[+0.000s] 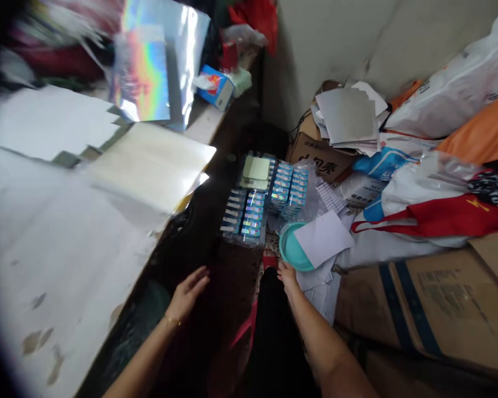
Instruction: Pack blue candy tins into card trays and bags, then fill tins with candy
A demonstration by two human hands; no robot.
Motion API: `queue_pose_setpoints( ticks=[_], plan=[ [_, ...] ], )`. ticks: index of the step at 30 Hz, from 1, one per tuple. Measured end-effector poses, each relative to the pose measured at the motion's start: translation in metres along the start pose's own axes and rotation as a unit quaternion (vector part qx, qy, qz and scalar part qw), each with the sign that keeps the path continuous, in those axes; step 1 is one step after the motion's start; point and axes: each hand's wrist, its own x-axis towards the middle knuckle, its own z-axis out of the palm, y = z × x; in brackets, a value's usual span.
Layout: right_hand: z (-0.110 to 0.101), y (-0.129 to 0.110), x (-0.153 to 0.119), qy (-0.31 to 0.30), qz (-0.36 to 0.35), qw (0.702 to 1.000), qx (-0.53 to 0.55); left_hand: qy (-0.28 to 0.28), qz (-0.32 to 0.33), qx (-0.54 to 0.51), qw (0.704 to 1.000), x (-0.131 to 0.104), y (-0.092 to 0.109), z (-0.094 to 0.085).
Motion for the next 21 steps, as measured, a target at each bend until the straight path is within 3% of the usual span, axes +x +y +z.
queue_pose_setpoints(
  ticks=[2, 4, 6, 9, 12, 14, 16, 18, 21],
  plan=[
    [-0.010, 0.011, -0.022, 0.005, -0.003, 1.000, 0.009, -0.013, -0.020, -0.032, 0.999, -0.058, -0.024, -0.018],
    [-0.009, 0.014, -0.039, -0.001, -0.030, 0.999, 0.014, 0.022, -0.021, -0.066, 0.997, -0.108, -0.047, -0.037],
    [0.006, 0.006, -0.057, -0.027, -0.085, 0.996, 0.016, 0.087, 0.004, -0.111, 0.990, -0.150, -0.064, -0.055],
    [0.051, -0.022, -0.103, -0.108, -0.186, 0.977, 0.012, 0.175, 0.075, -0.185, 0.964, -0.203, -0.072, -0.083],
    [0.107, -0.056, -0.184, -0.261, -0.279, 0.924, -0.009, 0.258, 0.176, -0.252, 0.916, -0.242, -0.062, -0.118],
    [0.137, -0.070, -0.246, -0.394, -0.320, 0.861, -0.040, 0.332, 0.242, -0.289, 0.865, -0.262, -0.050, -0.147],
    [0.158, -0.075, -0.300, -0.488, -0.333, 0.804, -0.067, 0.399, 0.271, -0.321, 0.815, -0.277, -0.036, -0.176],
    [0.171, -0.074, -0.334, -0.523, -0.329, 0.782, -0.082, 0.443, 0.257, -0.348, 0.785, -0.285, -0.019, -0.207],
    [0.178, -0.067, -0.349, -0.538, -0.307, 0.779, -0.100, 0.481, 0.225, -0.375, 0.760, -0.290, 0.011, -0.258]
  ],
)
